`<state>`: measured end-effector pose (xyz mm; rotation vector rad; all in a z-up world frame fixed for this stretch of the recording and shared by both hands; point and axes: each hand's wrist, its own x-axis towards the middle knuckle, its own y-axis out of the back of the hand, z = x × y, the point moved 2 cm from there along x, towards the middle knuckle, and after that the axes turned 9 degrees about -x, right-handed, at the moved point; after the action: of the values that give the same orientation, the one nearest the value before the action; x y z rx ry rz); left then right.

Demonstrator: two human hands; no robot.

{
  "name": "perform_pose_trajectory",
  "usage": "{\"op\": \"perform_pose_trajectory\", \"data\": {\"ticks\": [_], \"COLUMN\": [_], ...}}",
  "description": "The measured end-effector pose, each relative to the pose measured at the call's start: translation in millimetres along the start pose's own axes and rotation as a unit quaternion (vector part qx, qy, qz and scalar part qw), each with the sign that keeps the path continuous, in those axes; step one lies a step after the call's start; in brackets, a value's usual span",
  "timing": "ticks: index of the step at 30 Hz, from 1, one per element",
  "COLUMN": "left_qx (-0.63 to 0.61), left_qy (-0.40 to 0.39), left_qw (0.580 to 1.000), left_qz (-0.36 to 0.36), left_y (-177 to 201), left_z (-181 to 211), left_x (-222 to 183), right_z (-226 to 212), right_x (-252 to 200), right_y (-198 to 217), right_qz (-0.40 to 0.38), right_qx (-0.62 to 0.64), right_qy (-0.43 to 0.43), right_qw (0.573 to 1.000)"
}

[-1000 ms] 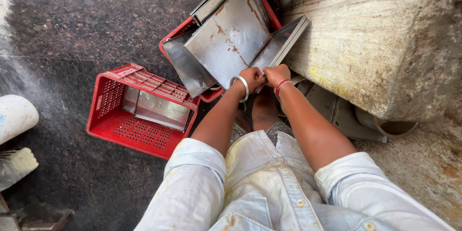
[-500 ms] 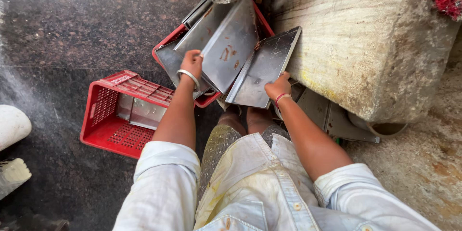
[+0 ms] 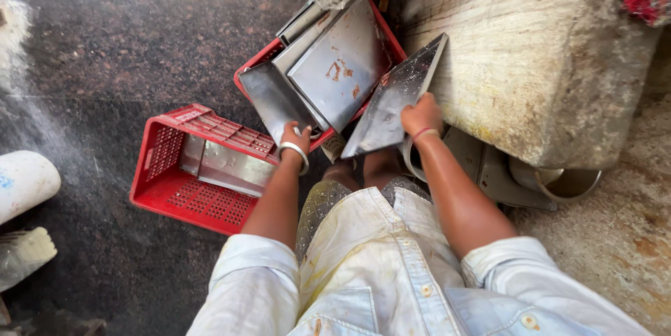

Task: The person washes metal baking trays by scrubbing them with a cloth or scouring pad and rinsing them under running water, then places them into red plastic crates.

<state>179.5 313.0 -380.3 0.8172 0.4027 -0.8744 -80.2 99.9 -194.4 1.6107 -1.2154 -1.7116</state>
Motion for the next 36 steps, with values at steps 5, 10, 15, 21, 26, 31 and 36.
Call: {"op": "perform_pose_trajectory", "data": {"ticks": [5,10,15,21,26,31,36], "left_qx": [-0.016,-0.116,-0.228,-0.33,-0.267,-0.148,0.101], "left_qy": [0.031,0.037,-0.032,-0.108,-0.246,-0.476,-0.634], "left_qw": [0.998,0.989,0.968,0.92,0.884,0.781,0.648], "left_qz": [-0.046,-0.087,-0.1,-0.18,-0.294,-0.377,-0.41], "left_y": [-10.7,-15.5,-7.8,-21.6,-35.0,-84.7,-203.4], "left_z": [3.5,49.6,136.5,289.3,482.7,640.8,767.1], "left_x": [-30.5,-39.1,-21.6,-8.3,-98.3,-224.0,-246.6], "right_z": [26.3,69.1,96.7,181.1,297.6,390.6,397.9], "right_x": [-36.6,-92.4,-154.2,-169.1,-85.2,32.9,133.8], "right_y": [86.9,171.7,235.2,325.5,316.3,279.3,262.9], "right_qz": [0.017,0.012,-0.011,0.122,0.237,0.434,0.426], "right_qx": [-0.003,0.239,0.423,0.583,0.644,0.428,0.444], "right_qy": [0.121,0.292,0.254,0.192,0.108,0.002,-0.007], "right_qw": [0.992,0.926,0.87,0.78,0.719,0.793,0.788]}}
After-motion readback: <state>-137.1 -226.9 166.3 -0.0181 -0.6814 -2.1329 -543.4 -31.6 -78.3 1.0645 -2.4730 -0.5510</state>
